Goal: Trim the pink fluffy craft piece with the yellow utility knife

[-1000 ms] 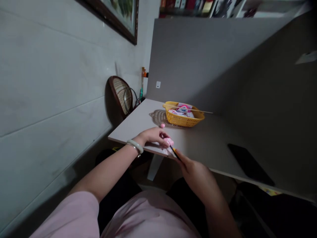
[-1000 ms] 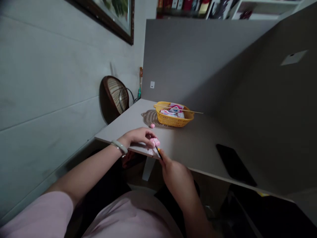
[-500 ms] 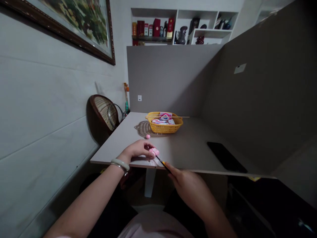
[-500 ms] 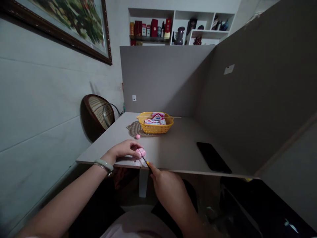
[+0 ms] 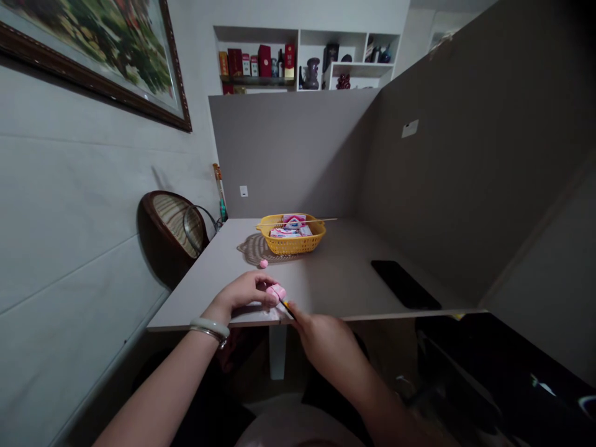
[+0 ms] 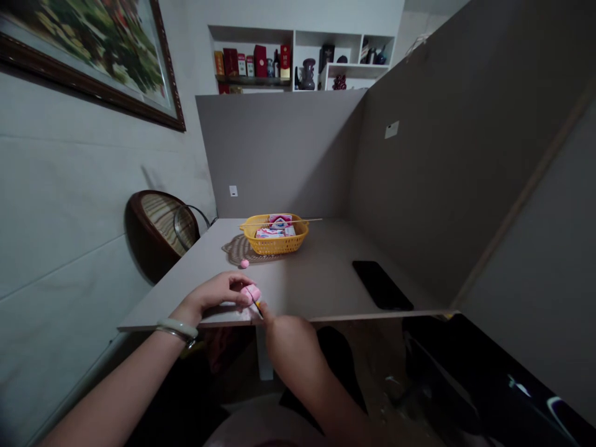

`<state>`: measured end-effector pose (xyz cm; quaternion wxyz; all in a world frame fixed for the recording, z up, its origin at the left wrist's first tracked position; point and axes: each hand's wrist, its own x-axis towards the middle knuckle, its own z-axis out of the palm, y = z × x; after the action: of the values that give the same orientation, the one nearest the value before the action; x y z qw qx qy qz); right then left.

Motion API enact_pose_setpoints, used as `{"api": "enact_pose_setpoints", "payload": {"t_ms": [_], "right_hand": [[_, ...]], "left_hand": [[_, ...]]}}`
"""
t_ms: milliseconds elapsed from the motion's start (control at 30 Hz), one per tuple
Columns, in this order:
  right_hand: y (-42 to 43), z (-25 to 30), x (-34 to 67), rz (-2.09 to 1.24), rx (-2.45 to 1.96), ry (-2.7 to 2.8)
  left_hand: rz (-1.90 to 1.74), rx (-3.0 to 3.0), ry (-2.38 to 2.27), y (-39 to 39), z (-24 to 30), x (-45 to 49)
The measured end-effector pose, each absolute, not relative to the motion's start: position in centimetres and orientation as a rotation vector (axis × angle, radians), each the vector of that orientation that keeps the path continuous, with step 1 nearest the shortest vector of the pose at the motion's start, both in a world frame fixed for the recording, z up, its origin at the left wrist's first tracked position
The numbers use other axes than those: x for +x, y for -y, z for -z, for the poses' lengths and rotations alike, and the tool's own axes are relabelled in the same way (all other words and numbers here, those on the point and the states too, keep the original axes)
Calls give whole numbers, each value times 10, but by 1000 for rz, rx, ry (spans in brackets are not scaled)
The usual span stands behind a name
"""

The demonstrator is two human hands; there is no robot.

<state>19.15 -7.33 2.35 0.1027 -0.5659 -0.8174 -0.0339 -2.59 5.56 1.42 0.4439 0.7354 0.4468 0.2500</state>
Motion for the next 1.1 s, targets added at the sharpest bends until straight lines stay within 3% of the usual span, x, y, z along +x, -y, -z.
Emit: {"api": "enact_pose_setpoints", "payload": {"t_ms": [1100], "right_hand": [[80,-24,202,24,-1663,2429]], "left_hand": [[-627,1793,-1075,-57,-11,-26]]}}
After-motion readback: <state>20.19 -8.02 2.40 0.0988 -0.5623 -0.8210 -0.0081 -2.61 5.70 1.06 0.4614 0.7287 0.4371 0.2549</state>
